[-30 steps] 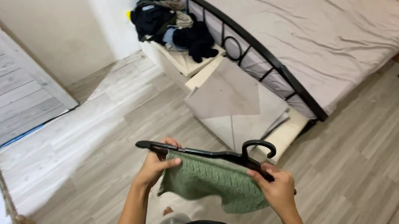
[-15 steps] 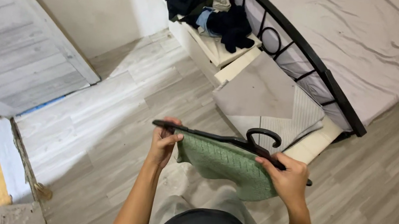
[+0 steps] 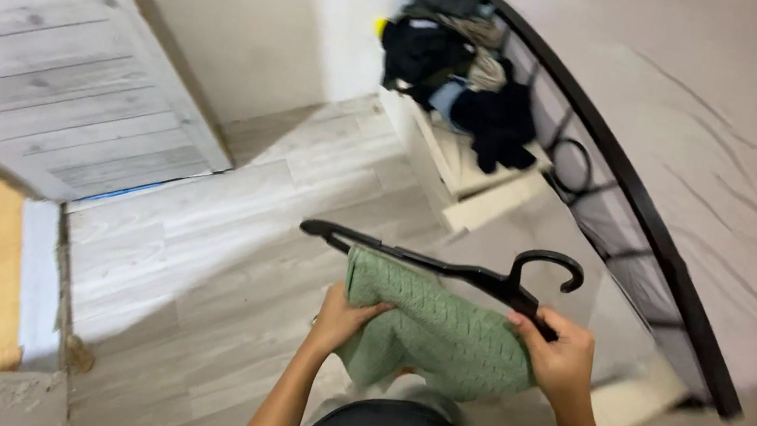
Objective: The person folds a white cloth on a chair, picks up a hanger from a bed, and slides a green towel onto the hanger by hand before placing the hung towel on a chair.
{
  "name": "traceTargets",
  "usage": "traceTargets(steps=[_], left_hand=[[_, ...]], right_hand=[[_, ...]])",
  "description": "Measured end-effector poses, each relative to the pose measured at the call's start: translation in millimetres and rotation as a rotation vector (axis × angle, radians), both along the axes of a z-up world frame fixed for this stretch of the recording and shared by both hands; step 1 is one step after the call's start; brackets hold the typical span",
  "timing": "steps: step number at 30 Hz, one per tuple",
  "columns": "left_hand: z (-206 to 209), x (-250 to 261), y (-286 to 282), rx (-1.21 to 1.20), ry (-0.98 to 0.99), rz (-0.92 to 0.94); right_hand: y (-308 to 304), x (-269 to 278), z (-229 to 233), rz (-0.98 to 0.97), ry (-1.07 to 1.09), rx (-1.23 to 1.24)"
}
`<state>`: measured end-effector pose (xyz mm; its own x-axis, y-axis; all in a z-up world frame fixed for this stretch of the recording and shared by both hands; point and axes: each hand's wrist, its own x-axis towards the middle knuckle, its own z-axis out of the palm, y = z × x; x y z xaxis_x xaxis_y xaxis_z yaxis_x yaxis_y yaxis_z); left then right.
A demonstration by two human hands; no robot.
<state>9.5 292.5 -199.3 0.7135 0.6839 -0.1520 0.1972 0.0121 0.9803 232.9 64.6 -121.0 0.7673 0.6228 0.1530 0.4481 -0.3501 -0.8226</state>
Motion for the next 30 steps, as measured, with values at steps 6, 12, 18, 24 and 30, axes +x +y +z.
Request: traceTargets(steps=[6,12,18,24,30], left_hand=[[1.0,45.1,51.9,0.155,-0.011,0.298],[-24.1,89.9,56.7,0.376,0.197,0.769],[8.1,128.0,46.1,0.14,-0.036,0.527],[62.3,131.8,95.1,0.243,-0.036,0.529],[107.4,70.8,166.8,0.376,0.017,0.69]], right_hand=[[90.6,65.0,9.2,0.257,0.087,0.108],[174.1,84.5,23.0,0.217,0.079,-0.191],[245.8,97.3,-31.1,0.418,0.566,0.147],[287.4,32.9,-42.3,0.702,0.435,0.194],[329.7,7.7,-13.2,0.871,0.2,0.311]])
